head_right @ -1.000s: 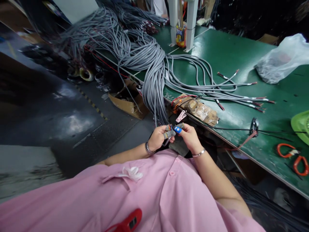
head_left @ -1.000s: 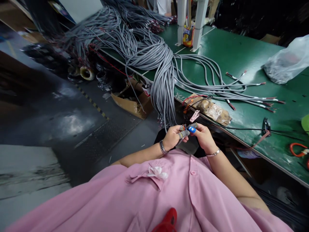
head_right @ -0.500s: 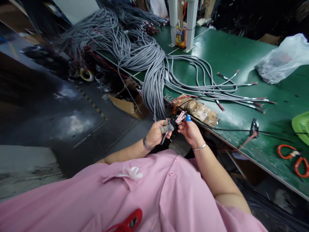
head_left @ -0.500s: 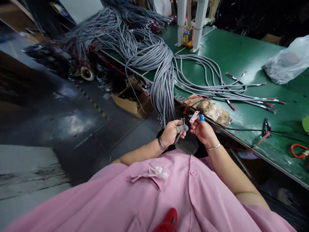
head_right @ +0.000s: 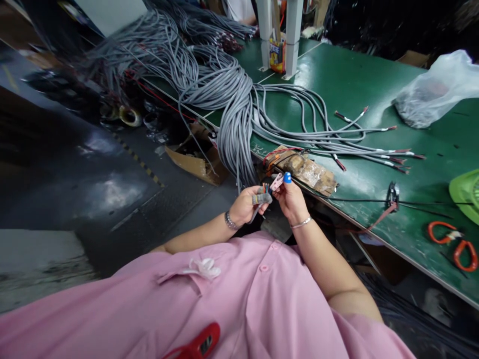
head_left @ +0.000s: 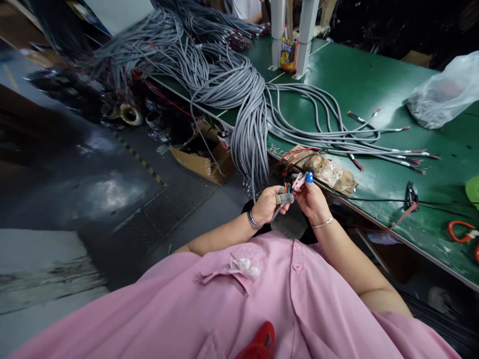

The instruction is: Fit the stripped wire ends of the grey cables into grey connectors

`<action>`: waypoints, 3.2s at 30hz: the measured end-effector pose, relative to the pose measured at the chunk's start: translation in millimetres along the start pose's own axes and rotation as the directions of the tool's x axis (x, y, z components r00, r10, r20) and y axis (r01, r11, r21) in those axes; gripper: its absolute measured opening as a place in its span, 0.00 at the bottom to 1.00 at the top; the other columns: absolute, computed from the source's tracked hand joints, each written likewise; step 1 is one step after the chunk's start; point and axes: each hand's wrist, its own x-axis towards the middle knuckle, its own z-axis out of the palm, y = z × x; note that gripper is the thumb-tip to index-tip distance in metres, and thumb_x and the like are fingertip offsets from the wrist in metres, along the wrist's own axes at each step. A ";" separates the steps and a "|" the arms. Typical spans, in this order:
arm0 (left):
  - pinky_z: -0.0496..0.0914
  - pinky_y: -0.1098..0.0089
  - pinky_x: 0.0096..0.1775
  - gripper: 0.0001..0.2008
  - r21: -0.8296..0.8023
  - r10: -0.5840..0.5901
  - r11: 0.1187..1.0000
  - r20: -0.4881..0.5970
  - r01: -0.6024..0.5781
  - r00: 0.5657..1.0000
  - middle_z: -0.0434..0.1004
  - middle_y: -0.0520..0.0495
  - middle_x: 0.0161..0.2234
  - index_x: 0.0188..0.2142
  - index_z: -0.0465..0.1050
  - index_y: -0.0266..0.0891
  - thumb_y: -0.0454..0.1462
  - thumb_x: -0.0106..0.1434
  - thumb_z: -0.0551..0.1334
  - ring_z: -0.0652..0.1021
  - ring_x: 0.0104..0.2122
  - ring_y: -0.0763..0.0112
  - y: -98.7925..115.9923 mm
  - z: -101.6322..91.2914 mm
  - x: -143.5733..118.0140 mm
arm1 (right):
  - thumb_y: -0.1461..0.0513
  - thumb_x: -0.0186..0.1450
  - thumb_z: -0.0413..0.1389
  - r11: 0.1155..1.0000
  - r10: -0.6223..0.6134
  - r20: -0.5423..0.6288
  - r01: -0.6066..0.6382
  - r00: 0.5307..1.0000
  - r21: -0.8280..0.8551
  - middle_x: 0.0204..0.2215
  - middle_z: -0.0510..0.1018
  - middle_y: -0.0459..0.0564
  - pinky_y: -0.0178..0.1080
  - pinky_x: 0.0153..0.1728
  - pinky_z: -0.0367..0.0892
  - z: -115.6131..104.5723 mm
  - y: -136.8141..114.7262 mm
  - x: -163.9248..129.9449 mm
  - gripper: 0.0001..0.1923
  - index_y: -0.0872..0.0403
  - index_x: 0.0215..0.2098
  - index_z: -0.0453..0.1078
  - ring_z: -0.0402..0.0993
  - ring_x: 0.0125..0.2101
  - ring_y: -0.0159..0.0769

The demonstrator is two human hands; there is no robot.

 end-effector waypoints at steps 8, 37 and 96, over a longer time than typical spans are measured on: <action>0.61 0.77 0.17 0.15 -0.004 0.027 1.000 -0.042 -0.027 0.999 0.70 0.51 0.17 0.26 0.68 0.35 0.43 0.49 0.69 0.67 0.14 0.79 0.1 -0.6 -6.4 | 0.37 0.55 0.55 0.995 0.098 0.056 -0.099 0.994 0.014 0.24 0.76 0.45 0.35 0.27 0.69 -7.0 2.8 -4.2 0.27 0.51 0.29 0.70 0.70 0.24 0.30; 0.64 0.77 0.17 0.17 0.074 0.171 0.985 -0.245 -0.158 0.954 0.71 0.53 0.18 0.28 0.67 0.36 0.46 0.50 0.69 0.68 0.15 0.79 -5.3 15.5 -11.9 | 0.44 0.57 0.60 0.969 0.131 0.124 -0.153 0.984 0.196 0.29 0.79 0.44 0.31 0.25 0.69 -0.5 2.9 0.1 0.20 0.52 0.27 0.70 0.65 0.20 0.24; 0.68 0.67 0.45 0.38 0.932 0.051 -0.159 0.337 -0.326 0.940 0.74 0.39 0.50 0.54 0.65 0.38 0.57 0.49 0.63 0.76 0.46 0.59 123.9 71.6 201.1 | 0.47 0.59 0.54 0.467 -0.443 -0.008 0.223 0.896 -0.856 0.20 0.74 0.45 0.34 0.16 0.50 -135.9 -159.4 -43.8 0.23 0.53 0.45 0.73 0.55 0.15 0.29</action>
